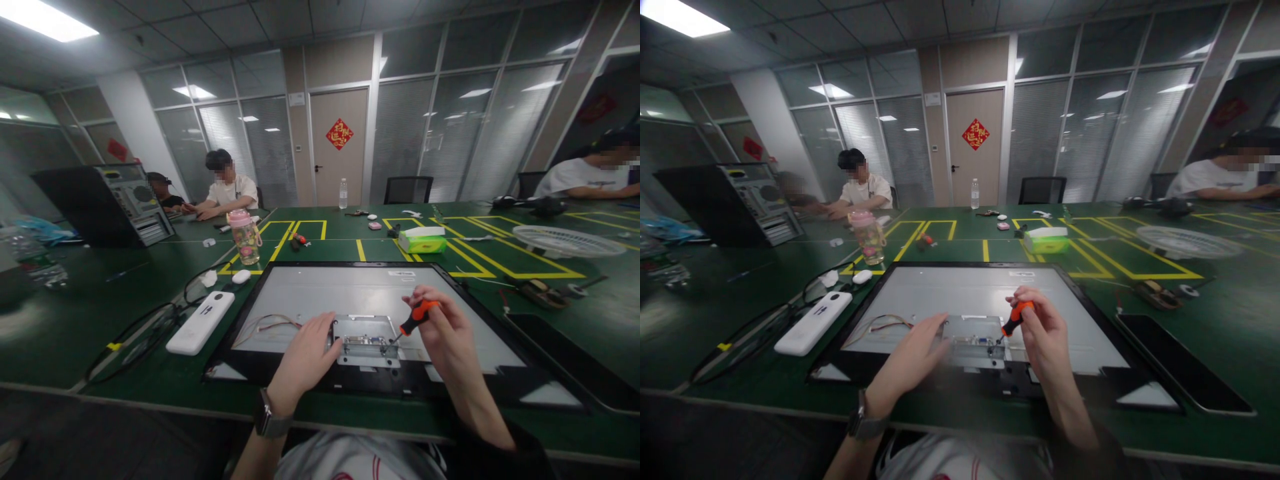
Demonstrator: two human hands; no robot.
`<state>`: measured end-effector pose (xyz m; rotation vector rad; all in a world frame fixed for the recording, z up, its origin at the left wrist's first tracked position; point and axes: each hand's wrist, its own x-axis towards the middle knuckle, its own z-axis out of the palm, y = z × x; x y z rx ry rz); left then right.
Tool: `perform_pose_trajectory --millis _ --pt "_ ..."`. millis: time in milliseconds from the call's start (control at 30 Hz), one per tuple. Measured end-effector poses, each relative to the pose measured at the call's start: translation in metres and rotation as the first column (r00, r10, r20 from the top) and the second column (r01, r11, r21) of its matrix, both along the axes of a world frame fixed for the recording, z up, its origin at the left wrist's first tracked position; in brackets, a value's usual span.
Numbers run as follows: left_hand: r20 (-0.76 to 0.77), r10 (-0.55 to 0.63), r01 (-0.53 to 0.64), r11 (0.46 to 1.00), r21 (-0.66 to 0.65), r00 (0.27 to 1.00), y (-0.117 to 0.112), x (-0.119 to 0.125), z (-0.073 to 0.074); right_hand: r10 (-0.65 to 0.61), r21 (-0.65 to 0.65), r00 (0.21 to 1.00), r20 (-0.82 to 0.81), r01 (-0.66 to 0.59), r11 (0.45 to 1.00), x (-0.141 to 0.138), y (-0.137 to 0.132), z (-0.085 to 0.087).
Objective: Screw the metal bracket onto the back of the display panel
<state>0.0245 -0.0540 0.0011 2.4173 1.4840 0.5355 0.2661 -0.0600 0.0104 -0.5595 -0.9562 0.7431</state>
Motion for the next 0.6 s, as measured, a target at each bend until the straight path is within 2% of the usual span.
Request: perform_pose_trajectory --millis 133,333,500,600 --pt "-0.004 -0.006 0.006 1.0 0.0 1.0 -0.0006 0.0002 0.001 -0.019 -0.038 1.0 0.019 0.02 0.999 0.0007 -0.0006 -0.0012" --pt "-0.002 0.002 -0.002 1.0 0.0 1.0 -0.0011 -0.0002 0.0007 0.024 -0.003 1.0 0.017 -0.024 1.0 0.0027 -0.0003 -0.002" --pt "0.011 -0.005 0.005 1.0 0.016 1.0 0.0002 -0.0009 -0.0026 0.063 -0.076 0.998 -0.018 -0.065 0.995 0.0032 -0.0013 -0.0006" --pt "0.014 -0.005 0.005 1.0 0.025 1.0 0.0003 -0.0007 -0.0031 0.074 -0.038 0.997 -0.006 -0.074 0.997 0.0026 -0.0017 -0.0004"
